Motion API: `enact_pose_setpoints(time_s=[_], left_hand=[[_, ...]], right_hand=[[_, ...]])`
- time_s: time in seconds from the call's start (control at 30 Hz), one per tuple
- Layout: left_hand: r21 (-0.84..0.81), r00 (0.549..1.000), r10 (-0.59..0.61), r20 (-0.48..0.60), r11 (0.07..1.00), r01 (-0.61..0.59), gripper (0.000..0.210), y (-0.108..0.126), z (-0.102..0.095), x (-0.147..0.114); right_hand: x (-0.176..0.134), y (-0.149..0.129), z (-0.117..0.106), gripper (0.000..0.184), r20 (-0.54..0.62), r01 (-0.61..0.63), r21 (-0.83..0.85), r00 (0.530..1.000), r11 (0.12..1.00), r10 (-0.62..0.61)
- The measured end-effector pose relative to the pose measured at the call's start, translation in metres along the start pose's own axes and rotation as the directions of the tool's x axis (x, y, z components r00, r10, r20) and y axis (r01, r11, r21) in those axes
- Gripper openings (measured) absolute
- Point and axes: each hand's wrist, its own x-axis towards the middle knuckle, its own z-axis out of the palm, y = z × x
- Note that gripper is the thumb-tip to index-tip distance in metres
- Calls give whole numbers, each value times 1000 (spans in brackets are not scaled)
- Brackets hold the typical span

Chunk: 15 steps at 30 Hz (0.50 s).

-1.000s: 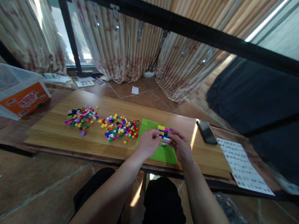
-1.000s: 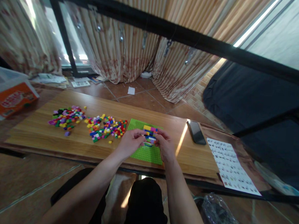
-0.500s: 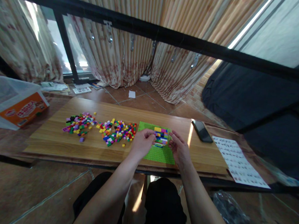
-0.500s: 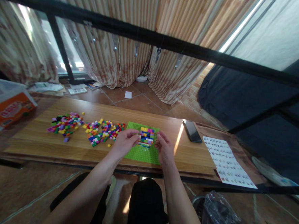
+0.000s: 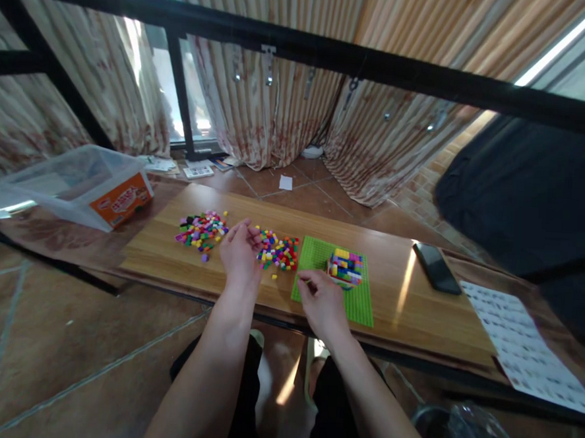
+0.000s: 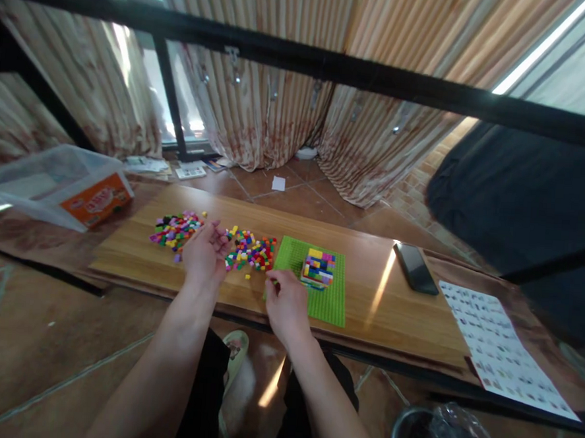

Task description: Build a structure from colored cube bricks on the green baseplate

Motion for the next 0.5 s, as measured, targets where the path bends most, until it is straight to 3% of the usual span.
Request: enact_pose_setpoints(time_s=[0.2, 0.5], left_hand=[[-38, 998, -53, -34, 998, 51, 12, 15, -11, 10], [2, 993, -117, 15, 993, 117, 13, 13, -9, 12]], right_hand=[[32, 13, 21, 24, 80, 9, -269, 997, 963, 13], [50, 21, 38, 29, 173, 38, -400, 984, 916, 35]])
